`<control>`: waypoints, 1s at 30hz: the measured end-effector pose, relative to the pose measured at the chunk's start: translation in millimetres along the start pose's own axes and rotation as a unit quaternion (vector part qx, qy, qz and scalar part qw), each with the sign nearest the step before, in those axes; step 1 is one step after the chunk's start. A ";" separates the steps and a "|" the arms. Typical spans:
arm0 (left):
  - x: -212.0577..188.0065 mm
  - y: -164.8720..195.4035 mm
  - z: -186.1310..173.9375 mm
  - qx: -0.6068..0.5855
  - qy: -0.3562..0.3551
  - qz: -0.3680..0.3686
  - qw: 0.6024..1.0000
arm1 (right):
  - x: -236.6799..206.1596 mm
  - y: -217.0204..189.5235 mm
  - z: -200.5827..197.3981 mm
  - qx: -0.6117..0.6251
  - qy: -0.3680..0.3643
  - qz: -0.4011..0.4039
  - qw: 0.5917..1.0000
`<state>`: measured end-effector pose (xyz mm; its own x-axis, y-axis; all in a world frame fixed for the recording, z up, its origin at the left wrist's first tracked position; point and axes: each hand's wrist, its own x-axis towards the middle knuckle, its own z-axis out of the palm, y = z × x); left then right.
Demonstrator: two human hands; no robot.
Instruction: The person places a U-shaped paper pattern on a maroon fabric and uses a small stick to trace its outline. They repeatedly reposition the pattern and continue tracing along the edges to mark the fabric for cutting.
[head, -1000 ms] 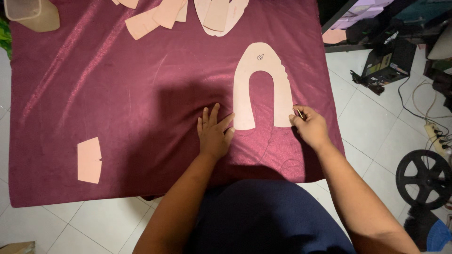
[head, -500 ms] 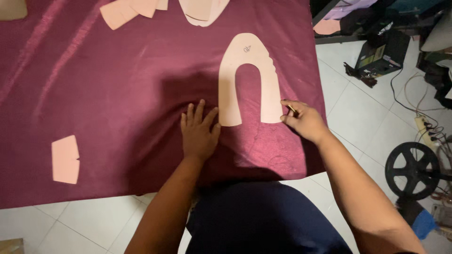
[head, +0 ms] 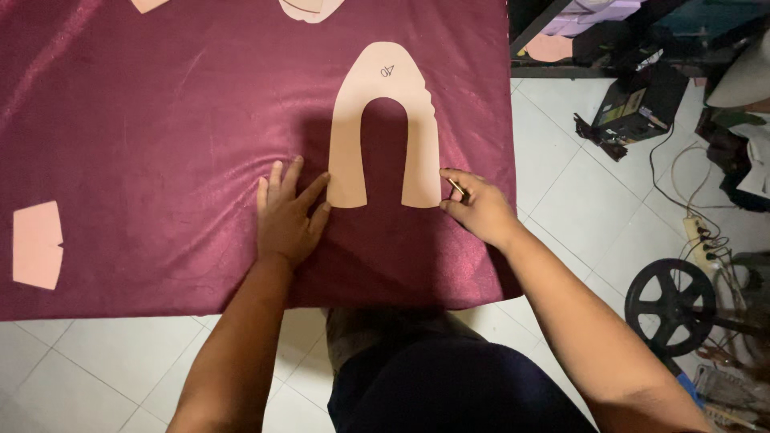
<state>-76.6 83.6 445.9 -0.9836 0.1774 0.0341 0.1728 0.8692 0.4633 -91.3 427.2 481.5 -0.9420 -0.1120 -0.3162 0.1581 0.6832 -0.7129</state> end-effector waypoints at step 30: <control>0.4 -62.7 -28.4 -0.057 -0.049 -0.024 0.997 | 19.2 -62.2 59.1 -0.032 0.033 0.108 0.993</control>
<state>-89.3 16.1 442.0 -0.9798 0.1861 -0.0735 0.1137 0.8201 0.5608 -101.8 339.9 482.8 -0.9058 0.0893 -0.4142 0.3423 0.7305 -0.5909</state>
